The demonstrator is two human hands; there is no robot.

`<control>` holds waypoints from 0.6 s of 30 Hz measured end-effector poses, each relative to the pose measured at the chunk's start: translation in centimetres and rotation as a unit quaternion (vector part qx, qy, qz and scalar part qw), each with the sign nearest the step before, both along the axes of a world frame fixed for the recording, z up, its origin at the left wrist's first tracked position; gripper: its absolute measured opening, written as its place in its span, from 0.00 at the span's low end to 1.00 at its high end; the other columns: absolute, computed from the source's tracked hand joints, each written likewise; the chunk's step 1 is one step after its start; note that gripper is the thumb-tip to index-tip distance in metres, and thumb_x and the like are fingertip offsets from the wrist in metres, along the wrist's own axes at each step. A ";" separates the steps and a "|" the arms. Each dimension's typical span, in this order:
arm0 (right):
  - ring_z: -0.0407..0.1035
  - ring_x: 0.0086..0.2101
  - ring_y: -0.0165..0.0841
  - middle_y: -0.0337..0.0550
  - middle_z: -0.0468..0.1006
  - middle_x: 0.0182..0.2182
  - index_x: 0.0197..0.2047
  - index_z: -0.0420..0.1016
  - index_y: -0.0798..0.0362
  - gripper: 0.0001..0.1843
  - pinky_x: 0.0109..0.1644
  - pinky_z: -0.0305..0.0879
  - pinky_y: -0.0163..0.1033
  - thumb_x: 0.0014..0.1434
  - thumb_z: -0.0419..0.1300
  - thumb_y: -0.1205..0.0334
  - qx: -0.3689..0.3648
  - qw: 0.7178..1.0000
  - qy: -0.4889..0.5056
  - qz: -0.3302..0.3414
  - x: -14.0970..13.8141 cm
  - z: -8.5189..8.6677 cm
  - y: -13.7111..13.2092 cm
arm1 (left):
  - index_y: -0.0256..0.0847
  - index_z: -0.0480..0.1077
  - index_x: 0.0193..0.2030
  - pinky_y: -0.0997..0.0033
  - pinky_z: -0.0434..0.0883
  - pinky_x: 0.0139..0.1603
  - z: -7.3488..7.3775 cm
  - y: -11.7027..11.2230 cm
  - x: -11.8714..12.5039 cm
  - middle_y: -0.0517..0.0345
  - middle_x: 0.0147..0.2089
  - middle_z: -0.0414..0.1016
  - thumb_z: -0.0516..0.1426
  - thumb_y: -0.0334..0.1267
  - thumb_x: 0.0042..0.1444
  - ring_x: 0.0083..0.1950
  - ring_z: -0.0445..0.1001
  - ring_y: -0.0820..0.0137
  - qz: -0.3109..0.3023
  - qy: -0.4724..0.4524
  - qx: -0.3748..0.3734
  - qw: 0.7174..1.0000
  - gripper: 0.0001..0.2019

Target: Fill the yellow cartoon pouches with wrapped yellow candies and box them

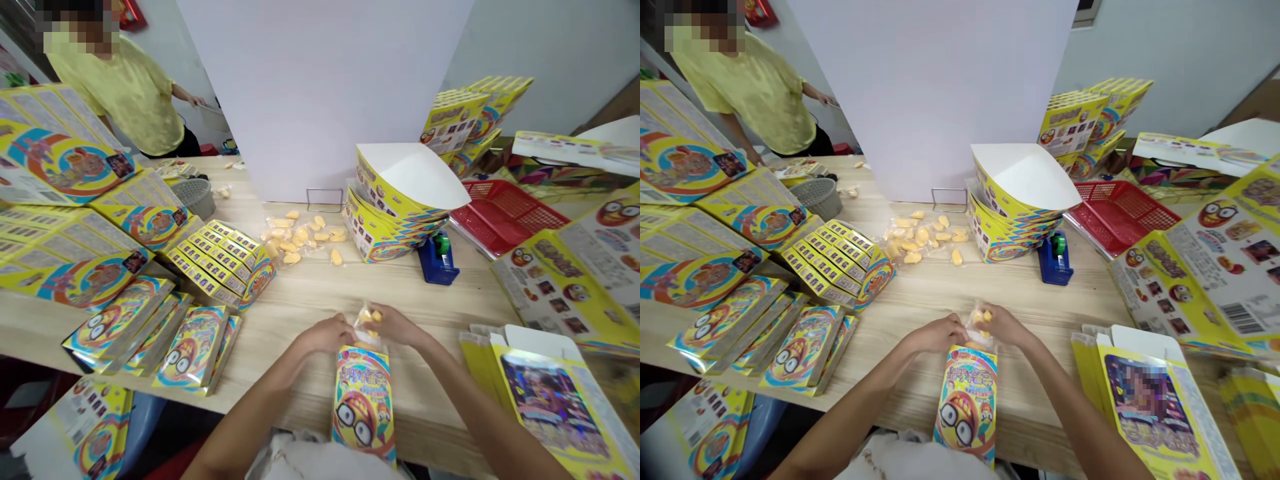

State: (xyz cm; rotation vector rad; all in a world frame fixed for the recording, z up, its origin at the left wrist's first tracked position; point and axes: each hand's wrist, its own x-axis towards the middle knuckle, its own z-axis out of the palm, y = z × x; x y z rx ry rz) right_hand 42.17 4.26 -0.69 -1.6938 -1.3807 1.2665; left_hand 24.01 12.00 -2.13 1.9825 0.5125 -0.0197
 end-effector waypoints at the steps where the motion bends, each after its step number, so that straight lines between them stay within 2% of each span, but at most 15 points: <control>1: 0.61 0.28 0.31 0.38 0.71 0.26 0.26 0.68 0.53 0.08 0.33 0.59 0.37 0.44 0.60 0.58 -0.002 1.000 -0.005 0.021 -0.3 0.0 -0.1 | 0.39 0.74 0.28 0.72 0.66 0.41 0.1 0.0 -0.1 0.58 0.32 0.72 0.54 0.27 0.47 0.37 0.69 0.69 -0.007 0.000 -0.009 1.000 0.07; 4: 0.64 0.30 0.32 0.39 0.74 0.28 0.28 0.72 0.53 0.08 0.33 0.61 0.36 0.43 0.62 0.59 -0.021 0.996 0.001 0.089 -0.5 0.5 -0.4 | 0.39 0.73 0.29 0.73 0.67 0.41 0.2 -0.2 -0.7 0.59 0.34 0.74 0.53 0.28 0.48 0.36 0.70 0.71 -0.007 0.000 -0.034 0.999 0.08; 7: 0.66 0.29 0.33 0.39 0.76 0.28 0.29 0.74 0.53 0.09 0.31 0.62 0.35 0.43 0.62 0.59 -0.052 0.989 0.010 0.137 0.0 0.6 -0.2 | 0.38 0.69 0.37 0.73 0.67 0.40 0.2 -0.7 -1.3 0.59 0.36 0.72 0.51 0.31 0.53 0.37 0.69 0.72 0.048 -0.008 -0.049 0.998 0.07; 12: 0.66 0.32 0.35 0.41 0.76 0.29 0.29 0.74 0.52 0.07 0.33 0.61 0.35 0.44 0.60 0.60 -0.066 0.993 -0.042 0.087 -0.6 -0.2 0.9 | 0.38 0.60 0.49 0.72 0.66 0.43 -0.2 -1.7 -1.6 0.54 0.45 0.68 0.49 0.36 0.57 0.42 0.67 0.72 0.143 -0.033 -0.051 0.988 0.13; 14: 0.66 0.30 0.35 0.40 0.75 0.26 0.25 0.73 0.52 0.07 0.32 0.61 0.35 0.42 0.62 0.58 -0.076 0.990 -0.034 0.112 -1.3 0.1 1.1 | 0.37 0.61 0.49 0.71 0.65 0.44 -0.1 -2.1 -1.6 0.53 0.45 0.69 0.49 0.36 0.57 0.42 0.67 0.71 0.160 -0.028 -0.039 0.986 0.13; 16: 0.65 0.26 0.34 0.38 0.73 0.21 0.21 0.73 0.53 0.11 0.29 0.62 0.35 0.40 0.64 0.53 -0.094 0.981 -0.007 0.169 -1.8 1.0 0.9 | 0.37 0.66 0.44 0.70 0.65 0.42 0.1 -2.4 -1.8 0.55 0.41 0.72 0.50 0.36 0.56 0.40 0.68 0.70 0.158 -0.013 -0.029 0.987 0.11; 18: 0.66 0.25 0.33 0.37 0.72 0.20 0.23 0.74 0.53 0.16 0.29 0.63 0.36 0.41 0.62 0.47 -0.104 0.968 0.025 0.228 -1.9 1.9 0.5 | 0.39 0.71 0.37 0.71 0.65 0.39 0.5 -2.6 -2.1 0.58 0.36 0.74 0.51 0.36 0.55 0.37 0.69 0.69 0.142 0.005 -0.030 0.989 0.09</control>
